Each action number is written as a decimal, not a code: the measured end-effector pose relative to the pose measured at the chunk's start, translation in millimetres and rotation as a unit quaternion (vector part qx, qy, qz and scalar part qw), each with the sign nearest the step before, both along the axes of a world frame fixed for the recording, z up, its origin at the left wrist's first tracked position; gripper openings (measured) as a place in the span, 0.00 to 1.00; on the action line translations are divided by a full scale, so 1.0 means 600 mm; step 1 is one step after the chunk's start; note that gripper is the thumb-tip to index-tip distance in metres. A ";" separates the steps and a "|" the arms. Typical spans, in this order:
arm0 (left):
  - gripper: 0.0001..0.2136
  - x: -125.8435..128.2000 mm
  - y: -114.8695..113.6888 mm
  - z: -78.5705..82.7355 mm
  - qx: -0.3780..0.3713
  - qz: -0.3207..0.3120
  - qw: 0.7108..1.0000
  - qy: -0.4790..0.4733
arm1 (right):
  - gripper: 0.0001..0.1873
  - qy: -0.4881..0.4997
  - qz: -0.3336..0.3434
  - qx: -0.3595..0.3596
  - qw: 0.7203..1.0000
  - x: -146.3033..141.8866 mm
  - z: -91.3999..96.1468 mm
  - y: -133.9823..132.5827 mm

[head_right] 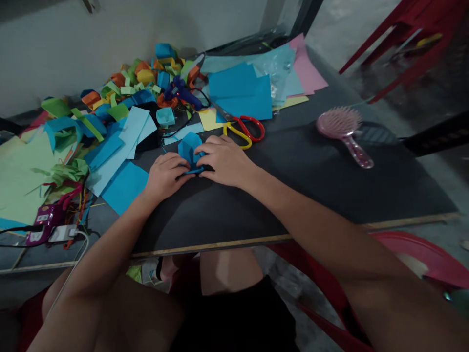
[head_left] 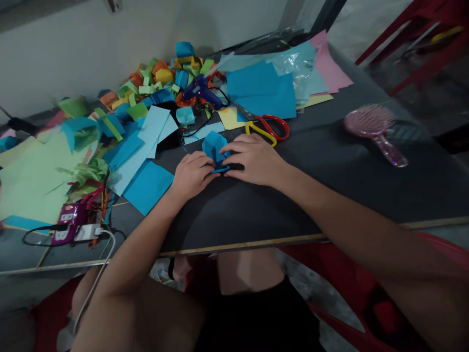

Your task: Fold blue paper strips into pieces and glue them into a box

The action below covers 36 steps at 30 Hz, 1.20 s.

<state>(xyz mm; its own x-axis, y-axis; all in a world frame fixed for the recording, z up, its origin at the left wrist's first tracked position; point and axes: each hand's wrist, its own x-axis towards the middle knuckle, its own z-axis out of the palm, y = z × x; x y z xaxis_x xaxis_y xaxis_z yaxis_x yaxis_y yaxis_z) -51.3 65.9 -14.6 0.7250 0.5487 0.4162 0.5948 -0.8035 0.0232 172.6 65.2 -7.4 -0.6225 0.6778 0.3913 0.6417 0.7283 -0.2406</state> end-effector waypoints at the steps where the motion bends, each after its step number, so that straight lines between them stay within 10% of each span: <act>1: 0.13 0.000 0.000 0.000 0.009 -0.004 1.000 0.001 | 0.09 -0.007 0.002 0.001 1.000 0.001 0.000 0.001; 11: 0.13 -0.001 -0.001 0.005 0.010 -0.012 1.000 0.025 | 0.27 0.004 -0.022 0.006 1.000 0.011 -0.002 0.008; 20: 0.13 -0.001 -0.002 0.004 -0.012 -0.004 0.999 0.030 | 0.10 -0.013 -0.018 -0.008 1.000 0.014 -0.003 0.008; 36: 0.13 -0.002 -0.002 0.002 -0.010 -0.026 0.998 0.049 | 0.15 -0.036 0.018 -0.029 0.999 0.003 -0.008 0.017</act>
